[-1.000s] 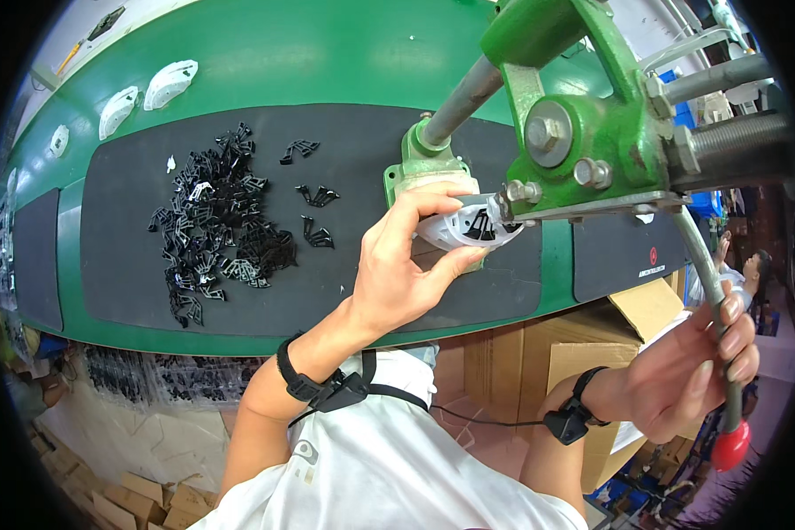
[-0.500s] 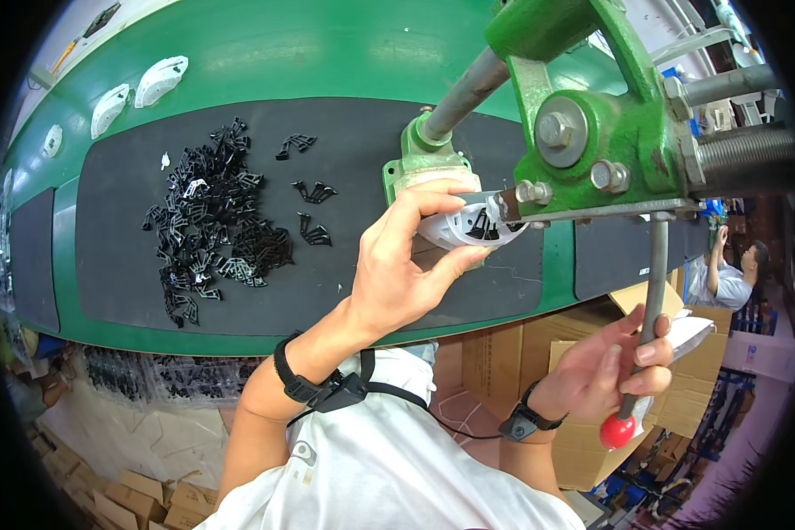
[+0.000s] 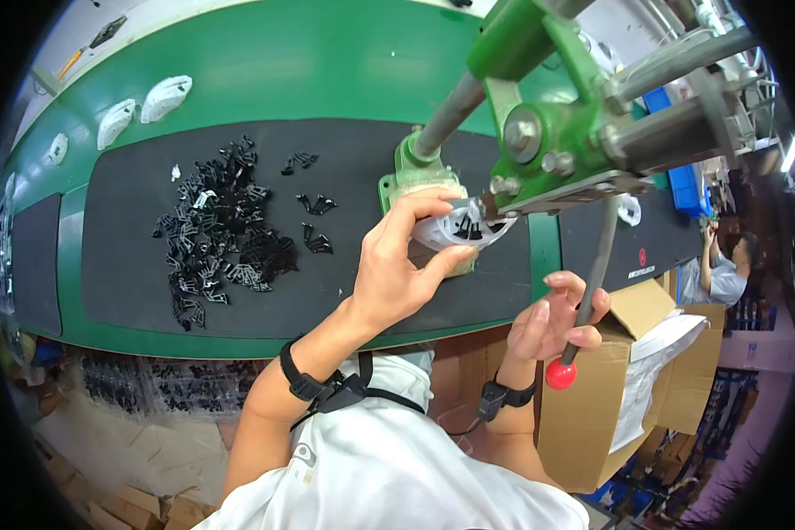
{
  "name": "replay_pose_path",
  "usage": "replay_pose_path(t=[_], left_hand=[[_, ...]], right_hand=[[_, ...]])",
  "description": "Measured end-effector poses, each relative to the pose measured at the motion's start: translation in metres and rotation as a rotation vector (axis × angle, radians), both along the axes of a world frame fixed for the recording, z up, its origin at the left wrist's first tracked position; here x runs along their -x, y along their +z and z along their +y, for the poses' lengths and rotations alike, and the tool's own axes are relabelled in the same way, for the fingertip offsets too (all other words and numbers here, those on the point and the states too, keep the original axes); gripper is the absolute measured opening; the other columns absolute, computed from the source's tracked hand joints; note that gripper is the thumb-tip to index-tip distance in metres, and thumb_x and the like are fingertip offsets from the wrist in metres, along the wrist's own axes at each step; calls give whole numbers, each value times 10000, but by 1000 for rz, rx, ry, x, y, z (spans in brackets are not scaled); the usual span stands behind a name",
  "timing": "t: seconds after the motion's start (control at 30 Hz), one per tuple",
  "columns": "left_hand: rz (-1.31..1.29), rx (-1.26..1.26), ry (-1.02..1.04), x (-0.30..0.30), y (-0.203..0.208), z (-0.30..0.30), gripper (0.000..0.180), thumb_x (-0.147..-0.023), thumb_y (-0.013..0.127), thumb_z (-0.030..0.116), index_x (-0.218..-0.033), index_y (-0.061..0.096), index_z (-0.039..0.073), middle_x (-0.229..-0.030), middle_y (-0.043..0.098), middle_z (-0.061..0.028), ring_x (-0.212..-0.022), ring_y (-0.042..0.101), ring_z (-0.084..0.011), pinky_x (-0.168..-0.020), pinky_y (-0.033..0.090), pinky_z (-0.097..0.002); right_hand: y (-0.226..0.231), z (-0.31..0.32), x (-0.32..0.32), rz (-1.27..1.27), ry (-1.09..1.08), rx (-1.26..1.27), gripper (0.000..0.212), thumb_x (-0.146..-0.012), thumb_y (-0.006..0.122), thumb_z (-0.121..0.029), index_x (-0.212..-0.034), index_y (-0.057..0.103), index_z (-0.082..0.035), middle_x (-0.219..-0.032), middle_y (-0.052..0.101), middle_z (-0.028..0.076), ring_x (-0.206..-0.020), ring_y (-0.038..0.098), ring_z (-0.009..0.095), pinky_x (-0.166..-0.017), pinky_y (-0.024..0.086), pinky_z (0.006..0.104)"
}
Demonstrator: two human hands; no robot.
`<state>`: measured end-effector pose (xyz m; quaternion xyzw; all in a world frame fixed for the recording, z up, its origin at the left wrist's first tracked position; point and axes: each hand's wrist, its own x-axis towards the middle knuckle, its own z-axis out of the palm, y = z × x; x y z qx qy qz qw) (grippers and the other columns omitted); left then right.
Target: Manually assembling small plastic electronic components using a press machine.
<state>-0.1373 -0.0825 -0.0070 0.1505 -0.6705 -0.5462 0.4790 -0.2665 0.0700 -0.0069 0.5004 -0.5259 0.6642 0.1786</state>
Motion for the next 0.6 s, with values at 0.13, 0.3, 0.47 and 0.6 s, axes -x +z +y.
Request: replay_pose_path(t=[0.13, 0.3, 0.47, 0.6], left_hand=[[-41, 39, -17, 2, 4, -4, 405, -767, 799, 33, -1084, 551, -12, -1188, 639, -163, -1097, 613, -236, -954, 475, -335], [-31, -57, -95, 3, 3, -5, 399, -771, 795, 27, -1083, 550, -6, -1233, 617, -146, -1081, 598, -174, -939, 477, -318], [-29, 46, -92, -4, 1, -14, 416, -719, 813, 28, -1042, 553, 10, -1238, 614, -157, -1181, 570, -261, -1025, 420, -380], [-46, 250, -52, -1, 9, -7, 383, -656, 857, 89, -931, 594, 44, -1284, 591, -152, -1305, 466, -389, -1081, 367, -487]], right_hand=[[52, 17, 23, 149, -61, 76, 304, -833, 588, -58, -964, 357, -207, -1167, 516, 117, -1072, 467, 296, -951, 383, 485], [184, -31, 31, 63, 70, -10, 491, -884, 565, -93, -1323, 442, 89, -1246, 570, 201, -1186, 532, 279, -1045, 378, 431], [123, -59, 75, -267, 61, -116, 332, -904, 572, -94, -1215, 576, 23, -1162, 610, 113, -1039, 577, 178, -905, 446, 318], [16, -20, 48, -515, 153, -470, 556, -821, 647, 10, -1354, 486, 13, -1230, 570, 84, -1070, 574, 195, -910, 452, 317]])
